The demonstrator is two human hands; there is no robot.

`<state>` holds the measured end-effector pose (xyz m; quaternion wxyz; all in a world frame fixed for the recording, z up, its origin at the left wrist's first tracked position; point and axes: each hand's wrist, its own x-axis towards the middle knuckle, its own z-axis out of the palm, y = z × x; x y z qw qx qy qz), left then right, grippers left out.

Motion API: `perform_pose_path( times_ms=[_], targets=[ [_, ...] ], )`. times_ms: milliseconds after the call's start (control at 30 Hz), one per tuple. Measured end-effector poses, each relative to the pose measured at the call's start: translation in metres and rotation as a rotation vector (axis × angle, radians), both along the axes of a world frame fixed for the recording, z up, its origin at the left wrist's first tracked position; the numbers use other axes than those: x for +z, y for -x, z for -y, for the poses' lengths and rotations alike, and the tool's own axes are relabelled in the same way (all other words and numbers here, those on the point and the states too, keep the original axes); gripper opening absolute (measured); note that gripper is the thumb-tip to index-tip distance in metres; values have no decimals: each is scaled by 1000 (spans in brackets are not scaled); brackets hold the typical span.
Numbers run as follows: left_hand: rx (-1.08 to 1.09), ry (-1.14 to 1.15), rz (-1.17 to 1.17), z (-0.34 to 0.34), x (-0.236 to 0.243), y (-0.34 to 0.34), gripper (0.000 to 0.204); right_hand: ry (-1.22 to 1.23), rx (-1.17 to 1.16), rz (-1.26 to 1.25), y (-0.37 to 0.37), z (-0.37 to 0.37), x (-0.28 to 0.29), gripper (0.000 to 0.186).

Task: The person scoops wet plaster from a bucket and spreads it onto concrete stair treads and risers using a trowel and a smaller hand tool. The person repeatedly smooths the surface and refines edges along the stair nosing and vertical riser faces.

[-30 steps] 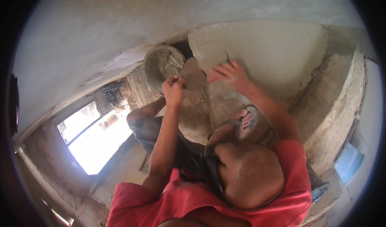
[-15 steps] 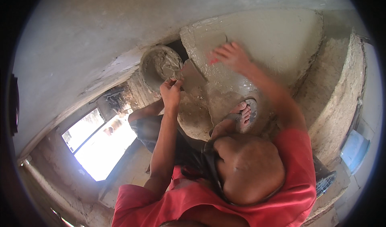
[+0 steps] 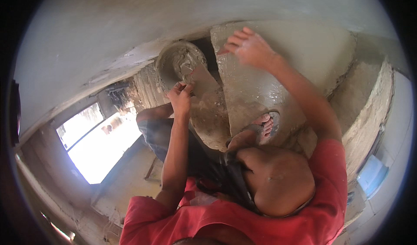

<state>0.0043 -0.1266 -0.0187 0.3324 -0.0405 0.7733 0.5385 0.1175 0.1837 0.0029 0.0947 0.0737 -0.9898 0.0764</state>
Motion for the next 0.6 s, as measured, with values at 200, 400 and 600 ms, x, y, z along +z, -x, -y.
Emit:
perform_pose_path(
  times_ms=[200,400,600],
  targets=[
    [-35,-100,78,-8,1,-7,15,-2,-120,-59,9,-5,8,31],
    [-230,-58,80,-32,9,-2,18,722,-926,-179,-50,55,28,28],
    [-329,-99,6,-74,32,-9,19,478,-964,-299,-61,146,75,28]
  ],
)
